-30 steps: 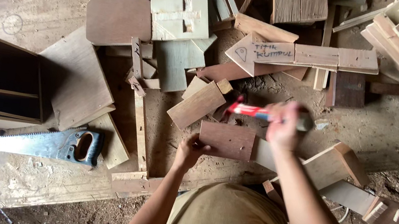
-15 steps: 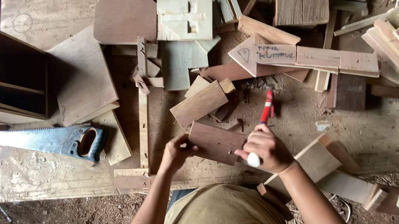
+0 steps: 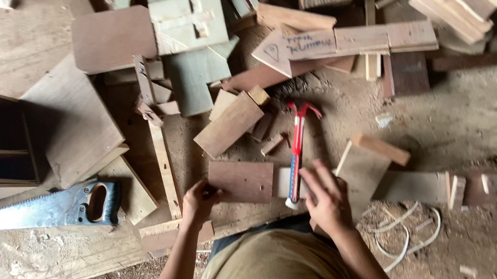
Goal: The person uses a hand saw to cut a wooden frame into smaller pieces. They then use a hammer to separate the cut pieces and remove nails from a wooden board.
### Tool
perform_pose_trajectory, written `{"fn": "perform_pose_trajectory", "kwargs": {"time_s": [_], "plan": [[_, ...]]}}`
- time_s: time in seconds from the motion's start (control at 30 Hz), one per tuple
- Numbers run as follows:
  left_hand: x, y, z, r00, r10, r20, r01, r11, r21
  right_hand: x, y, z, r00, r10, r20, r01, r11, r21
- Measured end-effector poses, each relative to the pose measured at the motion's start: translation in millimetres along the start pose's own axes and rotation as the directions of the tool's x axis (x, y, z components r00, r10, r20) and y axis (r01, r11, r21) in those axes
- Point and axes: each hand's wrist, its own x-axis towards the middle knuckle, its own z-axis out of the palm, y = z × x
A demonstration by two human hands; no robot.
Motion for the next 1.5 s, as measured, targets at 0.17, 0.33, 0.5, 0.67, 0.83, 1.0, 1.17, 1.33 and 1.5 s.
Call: {"fn": "perform_pose_trajectory", "kwargs": {"time_s": [0.17,0.33,0.5,0.67,0.83,1.0,1.17,1.33,1.5], "plan": [[19.2,-3.3,-5.7,0.99,0.139,0.022,-0.141,0.978,0.156,-26.8,-4.7,-46.3,0.846,0.53,-0.061,-0.528,0.815,-0.238],[30.9,-13.3,-14.1,0.957,0.285,0.056,-0.289,0.909,0.3,-60.2,-3.2,-67.7,0.693,0.68,0.24,-0.491,0.689,-0.534],[44.0,-21.7,-18.9,0.959,0.239,0.151,-0.277,0.899,0.338,-116.1,17.3,-29.9,0.435,0.809,0.396,-0.627,0.588,-0.512],[47.1,-22.7,-24.3,0.938,0.295,0.181,-0.34,0.886,0.316,-125.7,27.9,-6.3,0.64,0.673,0.371,-0.562,0.739,-0.372],[33.5,-17.0,-20.2,0.963,0.172,0.206,-0.238,0.9,0.364,-76.5,2.7,-4.2,0.844,0.514,0.154,-0.464,0.843,-0.272],[32.0,-11.8,-18.6,0.981,0.156,0.117,-0.185,0.937,0.297,-37.8,-21.3,2.2,0.837,0.543,0.071,-0.497,0.807,-0.319],[31.7,-26.1,-15.6,0.971,0.213,0.107,-0.236,0.919,0.315,-23.2,-19.8,8.0,0.911,0.413,-0.01,-0.397,0.868,-0.297],[35.1,-44.1,-9.9,0.97,0.224,0.089,-0.24,0.863,0.444,0.6,-5.2,6.2,0.909,0.41,0.07,-0.403,0.91,-0.102],[45.6,-48.8,-14.2,0.984,0.164,0.07,-0.177,0.861,0.476,-0.1,16.7,11.8,0.911,0.371,0.182,-0.379,0.926,0.01]]}}
